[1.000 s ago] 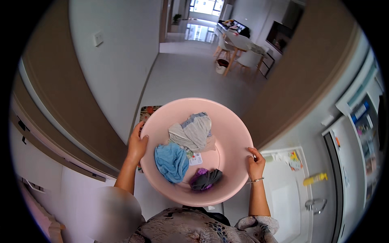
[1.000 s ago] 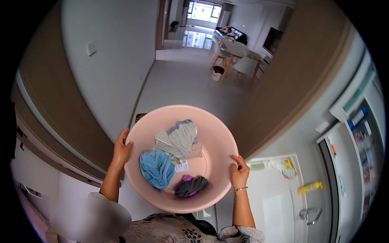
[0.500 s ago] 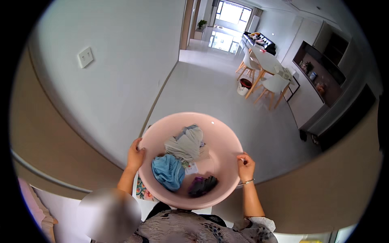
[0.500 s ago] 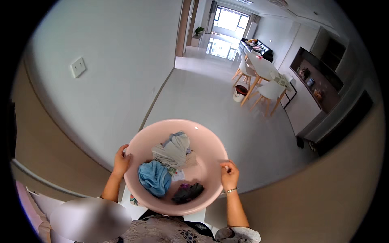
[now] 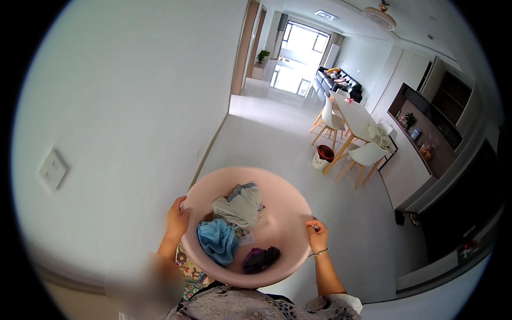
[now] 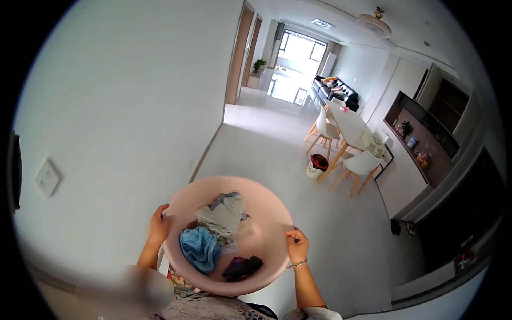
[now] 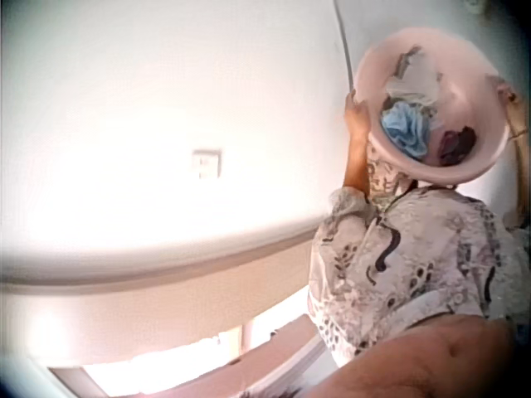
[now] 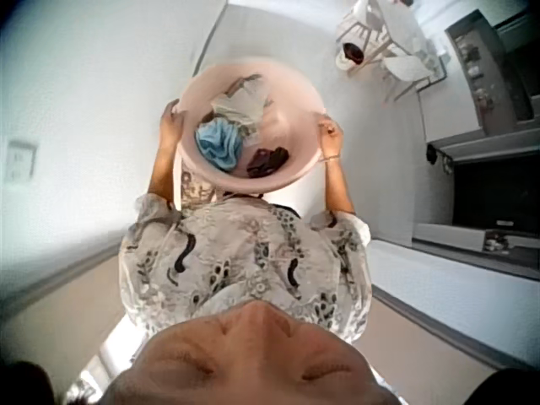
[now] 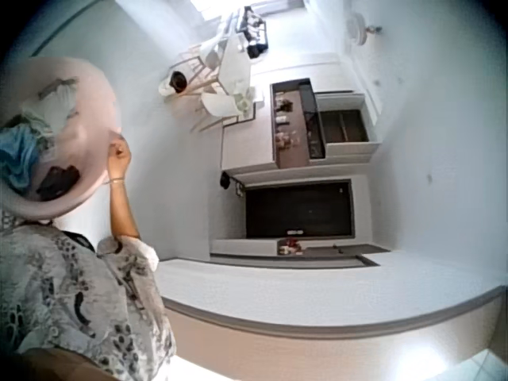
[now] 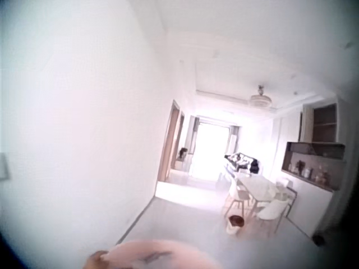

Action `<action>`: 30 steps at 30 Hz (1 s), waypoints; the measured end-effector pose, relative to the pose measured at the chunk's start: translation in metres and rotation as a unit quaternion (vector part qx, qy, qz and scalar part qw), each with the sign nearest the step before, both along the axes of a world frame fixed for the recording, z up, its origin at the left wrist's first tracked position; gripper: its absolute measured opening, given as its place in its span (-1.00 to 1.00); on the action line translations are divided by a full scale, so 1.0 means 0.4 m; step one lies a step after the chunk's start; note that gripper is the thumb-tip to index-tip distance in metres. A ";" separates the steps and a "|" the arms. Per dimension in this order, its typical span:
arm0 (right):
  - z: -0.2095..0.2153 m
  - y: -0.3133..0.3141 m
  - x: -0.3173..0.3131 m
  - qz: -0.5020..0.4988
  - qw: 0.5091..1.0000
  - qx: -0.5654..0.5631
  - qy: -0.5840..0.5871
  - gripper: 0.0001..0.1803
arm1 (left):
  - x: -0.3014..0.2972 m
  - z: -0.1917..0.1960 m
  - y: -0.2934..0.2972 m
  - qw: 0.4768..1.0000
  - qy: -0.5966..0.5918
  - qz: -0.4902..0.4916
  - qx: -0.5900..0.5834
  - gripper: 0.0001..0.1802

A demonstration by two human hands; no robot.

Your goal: The person collects small garments from a bathroom sink area into a pink basin, carries the basin to a balcony, and hangs each item on a hanger on a drying rack. The person handles a beige top, a purple towel, and a blue towel, placing them on hangers and hanging them on the rack.

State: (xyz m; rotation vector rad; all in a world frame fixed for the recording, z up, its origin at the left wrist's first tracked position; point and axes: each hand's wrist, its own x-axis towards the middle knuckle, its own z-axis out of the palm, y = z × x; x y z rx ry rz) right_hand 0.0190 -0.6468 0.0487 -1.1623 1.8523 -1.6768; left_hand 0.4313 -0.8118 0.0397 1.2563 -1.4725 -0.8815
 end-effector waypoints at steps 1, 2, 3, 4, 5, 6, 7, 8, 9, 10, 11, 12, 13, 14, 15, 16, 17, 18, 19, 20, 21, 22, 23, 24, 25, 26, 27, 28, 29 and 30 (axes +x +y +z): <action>-0.009 0.015 0.015 -0.016 1.000 0.003 0.002 -0.92 | 0.003 0.011 0.007 1.000 -0.014 -0.006 0.001 -0.54; -0.008 0.020 0.027 -0.034 0.999 0.006 0.004 -0.91 | 0.011 0.012 0.009 1.000 -0.027 -0.014 0.002 -0.54; -0.002 0.007 0.037 -0.054 0.999 0.003 0.003 -0.91 | 0.014 0.011 -0.018 0.999 -0.028 -0.022 -0.006 -0.55; -0.009 0.014 0.065 -0.067 0.998 -0.010 0.002 -0.91 | 0.023 -0.018 -0.033 0.999 -0.025 -0.031 -0.011 -0.55; -0.015 0.022 0.092 -0.080 0.997 -0.022 0.001 -0.91 | 0.035 -0.045 -0.043 0.999 -0.022 -0.040 -0.016 -0.55; -0.013 0.026 0.106 -0.094 0.995 -0.039 0.004 -0.91 | 0.040 -0.050 -0.052 0.999 -0.024 -0.044 -0.004 -0.55; -0.020 0.028 0.117 -0.106 0.994 -0.037 0.001 -0.91 | 0.044 -0.052 -0.061 0.999 -0.026 -0.047 0.008 -0.55; -0.029 0.028 0.126 -0.116 0.993 -0.035 -0.001 -0.91 | 0.044 -0.059 -0.074 0.998 -0.027 -0.049 0.020 -0.55; -0.034 0.021 0.134 -0.124 0.992 -0.035 -0.002 -0.91 | 0.049 -0.078 -0.089 0.998 -0.025 -0.054 0.021 -0.55; -0.022 -0.007 0.133 -0.127 0.991 -0.030 -0.007 -0.91 | 0.045 -0.085 -0.125 0.998 -0.024 -0.056 0.015 -0.54; -0.007 -0.035 0.136 -0.127 0.991 -0.025 -0.012 -0.92 | 0.038 -0.088 -0.163 0.998 -0.023 -0.055 0.010 -0.54; -0.014 -0.055 0.127 -0.124 0.992 -0.010 -0.017 -0.92 | 0.028 -0.094 -0.180 0.998 -0.025 -0.057 0.033 -0.55; -0.030 -0.079 0.110 -0.119 0.993 0.007 -0.017 -0.93 | 0.021 -0.093 -0.196 0.996 -0.027 -0.056 0.057 -0.55; -0.050 -0.104 0.091 -0.113 0.993 0.025 -0.016 -0.93 | 0.009 -0.100 -0.215 0.995 -0.028 -0.054 0.080 -0.56; -0.069 -0.160 0.059 -0.100 0.994 0.033 -0.014 -0.93 | -0.009 -0.130 -0.243 0.991 -0.040 -0.038 0.120 -0.55; -0.090 -0.216 0.038 -0.078 0.996 0.009 -0.032 -0.93 | -0.014 -0.146 -0.274 0.994 -0.046 -0.029 0.098 -0.54; -0.112 -0.280 0.009 -0.055 0.997 -0.014 -0.050 -0.93 | -0.024 -0.165 -0.313 0.996 -0.051 -0.019 0.075 -0.53; -0.137 -0.314 -0.010 -0.042 0.997 -0.024 -0.061 -0.93 | -0.037 -0.182 -0.334 0.996 -0.050 -0.019 0.067 -0.51; -0.154 -0.361 -0.028 -0.008 0.998 -0.027 -0.060 -0.93 | -0.046 -0.190 -0.364 0.996 -0.060 -0.012 0.058 -0.47; -0.191 -0.412 -0.036 -0.018 0.998 -0.011 -0.064 -0.93 | -0.046 -0.197 -0.406 0.996 -0.061 -0.004 0.062 -0.47; -0.197 -0.482 -0.051 -0.022 0.998 0.001 -0.055 -0.93 | -0.059 -0.201 -0.453 0.997 -0.049 0.009 0.062 -0.47; -0.201 -0.548 -0.069 -0.027 0.998 0.013 -0.047 -0.93 | -0.080 -0.206 -0.500 0.997 -0.038 0.022 0.062 -0.47; -0.199 -0.600 -0.094 -0.039 0.998 0.041 -0.039 -0.93 | -0.108 -0.211 -0.547 0.998 -0.020 0.016 0.058 -0.47; -0.201 -0.686 -0.140 -0.035 0.998 0.026 -0.037 -0.93 | -0.155 -0.192 -0.617 0.997 -0.035 0.031 0.057 -0.47; -0.207 -0.776 -0.189 -0.032 0.999 0.012 -0.035 -0.93 | -0.209 -0.168 -0.693 0.996 -0.050 0.043 0.056 -0.47; -0.212 -0.866 -0.237 -0.032 0.999 -0.002 -0.034 -0.93 | -0.260 -0.151 -0.774 0.995 -0.065 0.054 0.056 -0.47; -0.211 -0.949 -0.268 -0.031 0.998 0.012 -0.052 -0.93 | -0.287 -0.142 -0.860 0.995 -0.063 0.052 0.064 -0.47; -0.206 -1.031 -0.303 -0.032 0.997 0.025 -0.070 -0.93 | -0.316 -0.134 -0.947 0.994 -0.060 0.048 0.071 -0.47; -0.209 -1.108 -0.335 -0.034 0.995 0.038 -0.088 -0.93 | -0.346 -0.132 -1.031 0.994 -0.058 0.044 0.079 -0.46; -0.199 -1.181 -0.371 -0.042 0.996 0.019 -0.079 -0.92 | -0.374 -0.142 -1.116 0.996 -0.063 0.043 0.040 -0.46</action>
